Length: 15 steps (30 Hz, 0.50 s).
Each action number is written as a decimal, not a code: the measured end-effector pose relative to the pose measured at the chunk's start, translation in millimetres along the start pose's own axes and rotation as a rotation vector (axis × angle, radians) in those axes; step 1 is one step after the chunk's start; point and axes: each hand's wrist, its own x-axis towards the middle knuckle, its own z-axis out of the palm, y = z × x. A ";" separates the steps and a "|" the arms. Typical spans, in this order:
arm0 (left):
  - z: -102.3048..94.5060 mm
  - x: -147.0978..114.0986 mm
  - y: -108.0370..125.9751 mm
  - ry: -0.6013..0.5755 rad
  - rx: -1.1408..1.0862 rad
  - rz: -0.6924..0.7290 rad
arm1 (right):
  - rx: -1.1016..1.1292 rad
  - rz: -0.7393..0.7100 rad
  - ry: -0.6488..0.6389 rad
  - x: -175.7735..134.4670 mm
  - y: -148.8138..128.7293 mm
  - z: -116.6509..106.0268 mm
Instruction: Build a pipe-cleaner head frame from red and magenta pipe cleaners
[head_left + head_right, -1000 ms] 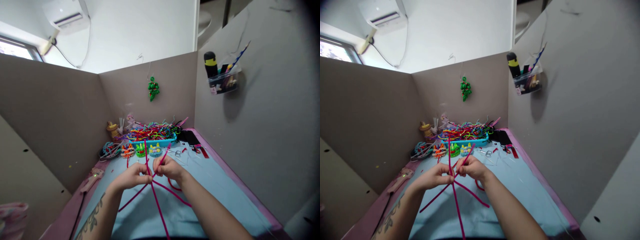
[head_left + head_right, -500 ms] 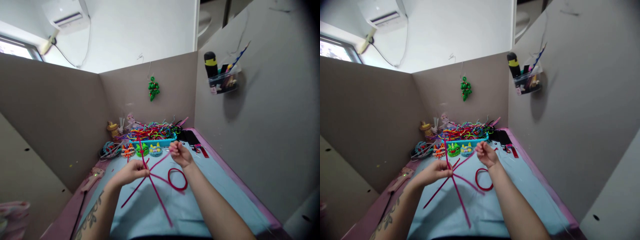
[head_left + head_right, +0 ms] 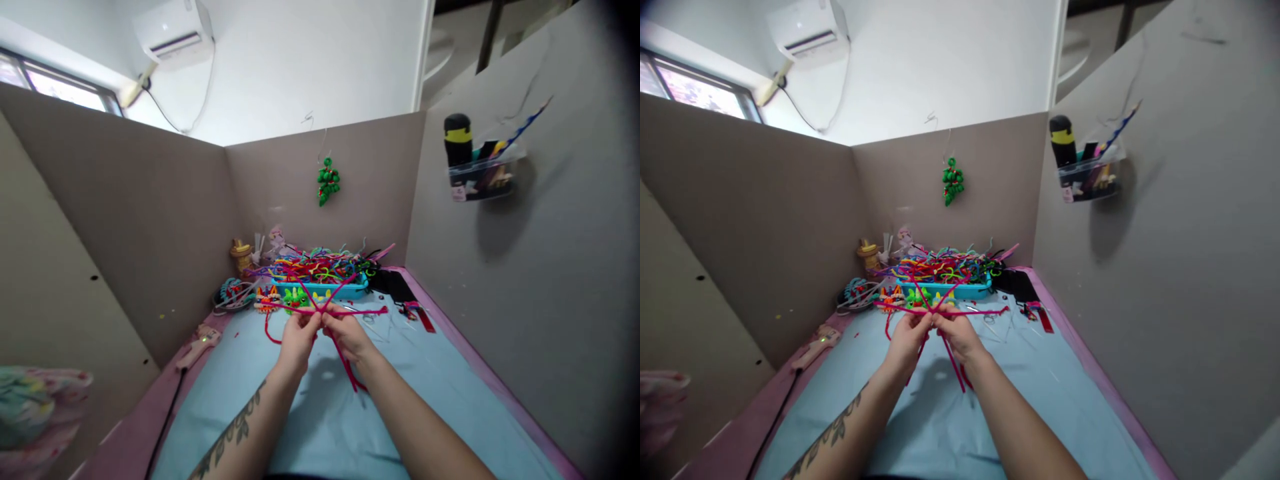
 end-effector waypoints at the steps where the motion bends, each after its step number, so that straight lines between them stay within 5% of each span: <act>1: 1.5 0.0 -2.8 -0.013 0.005 0.051 | 0.001 0.007 0.034 1.1 0.9 -0.8; 5: 0.4 0.8 -6.5 -0.069 0.055 0.137 | 0.088 0.037 0.173 7.2 0.7 -5.0; 15: -11.3 -10.3 -7.7 -0.238 0.343 -0.046 | -0.069 -0.207 0.374 10.8 -2.4 -7.7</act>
